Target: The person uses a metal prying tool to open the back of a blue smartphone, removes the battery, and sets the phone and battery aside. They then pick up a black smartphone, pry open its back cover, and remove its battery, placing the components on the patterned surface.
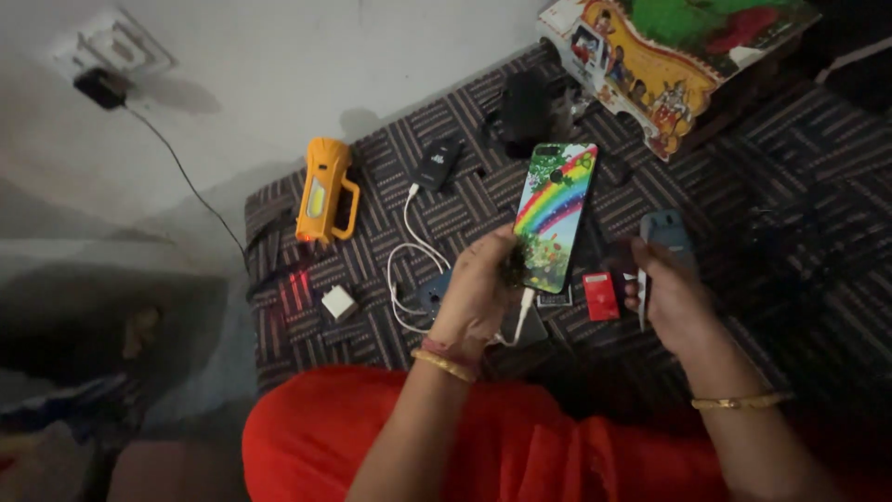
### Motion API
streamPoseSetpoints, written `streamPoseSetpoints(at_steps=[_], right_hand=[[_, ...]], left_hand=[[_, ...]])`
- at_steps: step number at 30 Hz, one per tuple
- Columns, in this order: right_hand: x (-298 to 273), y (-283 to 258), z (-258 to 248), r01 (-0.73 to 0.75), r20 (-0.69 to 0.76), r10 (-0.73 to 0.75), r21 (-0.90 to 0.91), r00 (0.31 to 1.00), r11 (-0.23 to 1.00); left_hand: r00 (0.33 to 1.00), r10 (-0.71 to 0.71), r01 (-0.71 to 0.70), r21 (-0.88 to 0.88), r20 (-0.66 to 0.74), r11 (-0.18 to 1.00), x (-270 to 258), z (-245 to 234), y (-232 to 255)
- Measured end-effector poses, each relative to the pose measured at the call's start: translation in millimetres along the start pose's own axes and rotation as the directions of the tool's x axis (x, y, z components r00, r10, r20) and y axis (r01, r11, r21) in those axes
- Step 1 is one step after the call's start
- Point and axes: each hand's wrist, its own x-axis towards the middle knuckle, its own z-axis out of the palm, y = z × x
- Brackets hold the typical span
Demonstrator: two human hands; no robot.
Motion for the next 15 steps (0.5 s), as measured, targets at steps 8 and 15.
streamPoseSetpoints(at_steps=[8,15], right_hand=[[-55,-33,53,0.003,0.103,0.006,-0.082,0.995,0.997],[-66,-28,81,0.087,0.137,-0.051,-0.275,0.989,0.958]], left_hand=[[0.994,0.070,-0.078,-0.101,-0.082,0.992,-8,-26,-18],[0.936,0.313,-0.278,0.208,-0.160,0.938,-5,-19,-51]])
